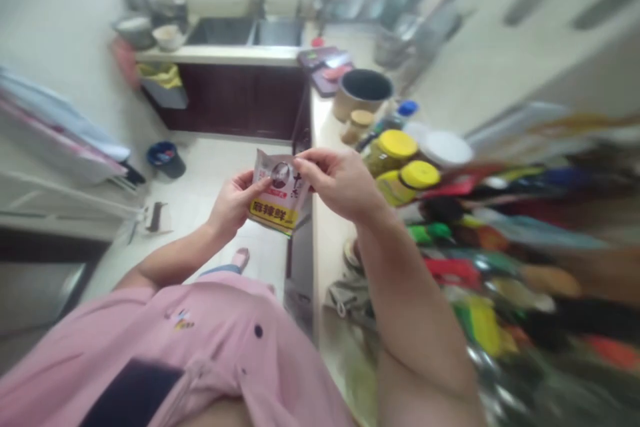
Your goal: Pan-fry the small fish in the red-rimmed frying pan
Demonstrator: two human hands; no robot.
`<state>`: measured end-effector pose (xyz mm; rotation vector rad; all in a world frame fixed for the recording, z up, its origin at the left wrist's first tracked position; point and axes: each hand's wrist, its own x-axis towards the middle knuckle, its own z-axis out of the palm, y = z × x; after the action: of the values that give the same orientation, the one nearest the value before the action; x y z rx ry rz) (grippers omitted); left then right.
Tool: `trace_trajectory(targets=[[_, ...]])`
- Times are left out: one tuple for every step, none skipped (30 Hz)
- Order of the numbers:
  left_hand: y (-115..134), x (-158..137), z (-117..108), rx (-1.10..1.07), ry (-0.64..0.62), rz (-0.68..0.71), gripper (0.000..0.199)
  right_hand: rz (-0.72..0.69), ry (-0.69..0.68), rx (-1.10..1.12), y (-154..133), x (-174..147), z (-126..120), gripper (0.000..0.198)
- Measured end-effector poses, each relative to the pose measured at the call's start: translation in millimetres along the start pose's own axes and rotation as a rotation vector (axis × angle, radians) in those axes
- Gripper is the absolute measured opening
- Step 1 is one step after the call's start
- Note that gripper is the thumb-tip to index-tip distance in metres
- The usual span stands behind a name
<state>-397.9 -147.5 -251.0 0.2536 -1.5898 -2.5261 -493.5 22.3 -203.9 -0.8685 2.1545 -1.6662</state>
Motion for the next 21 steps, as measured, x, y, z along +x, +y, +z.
trace_trajectory(targets=[[8, 0, -13, 0.008, 0.03, 0.022, 0.052, -0.009, -0.004, 0.051, 1, 14, 16, 0.036], [17, -1, -25, 0.022, 0.047, 0.039, 0.054, -0.013, -0.012, 0.107, 3, 28, 32, 0.036], [26, -1, -38, 0.043, 0.054, 0.055, 0.057, -0.011, -0.031, 0.162, 5, 40, 49, 0.035], [34, -2, -52, 0.069, 0.059, 0.073, 0.059, -0.002, -0.063, 0.212, 7, 53, 65, 0.034], [42, -2, -65, 0.098, 0.073, 0.097, 0.06, 0.011, -0.105, 0.254, 9, 65, 81, 0.034], [49, -1, -79, 0.13, 0.1, 0.124, 0.06, 0.024, -0.15, 0.289, 11, 76, 97, 0.034], [55, 0, -92, 0.162, 0.14, 0.151, 0.057, 0.037, -0.192, 0.317, 13, 88, 113, 0.034], [60, 2, -105, 0.19, 0.194, 0.177, 0.054, 0.052, -0.231, 0.338, 16, 99, 129, 0.035], [64, 4, -118, 0.21, 0.254, 0.197, 0.051, 0.07, -0.263, 0.358, 17, 110, 144, 0.036], [67, 7, -130, 0.22, 0.317, 0.212, 0.048, 0.094, -0.286, 0.381, 18, 120, 159, 0.038], [70, 11, -142, 0.218, 0.379, 0.223, 0.045, 0.12, -0.304, 0.412, 19, 130, 173, 0.039], [73, 15, -153, 0.205, 0.439, 0.232, 0.043, 0.147, -0.323, 0.45, 20, 138, 185, 0.042], [75, 21, -163, 0.18, 0.495, 0.24, 0.04, 0.171, -0.345, 0.495, 20, 146, 197, 0.044], [77, 27, -173, 0.149, 0.545, 0.246, 0.038, 0.192, -0.371, 0.541, 21, 152, 208, 0.046], [79, 33, -182, 0.116, 0.588, 0.249, 0.036, 0.208, -0.397, 0.581, 22, 158, 217, 0.047], [82, 40, -190, 0.083, 0.626, 0.254, 0.034, 0.22, -0.419, 0.605, 23, 163, 225, 0.048], [83, 48, -198, 0.052, 0.659, 0.258, 0.031, 0.229, -0.433, 0.613, 26, 168, 233, 0.048], [84, 55, -205, 0.027, 0.688, 0.262, 0.028, 0.237, -0.437, 0.606, 28, 172, 239, 0.046], [85, 63, -211, 0.007, 0.713, 0.262, 0.026, 0.244, -0.433, 0.592, 32, 177, 244, 0.045], [85, 71, -217, -0.01, 0.735, 0.259, 0.024, 0.249, -0.423, 0.578, 35, 181, 248, 0.044], [85, 78, -221, -0.025, 0.754, 0.251, 0.023, 0.257, -0.41, 0.565, 39, 187, 251, 0.044]])
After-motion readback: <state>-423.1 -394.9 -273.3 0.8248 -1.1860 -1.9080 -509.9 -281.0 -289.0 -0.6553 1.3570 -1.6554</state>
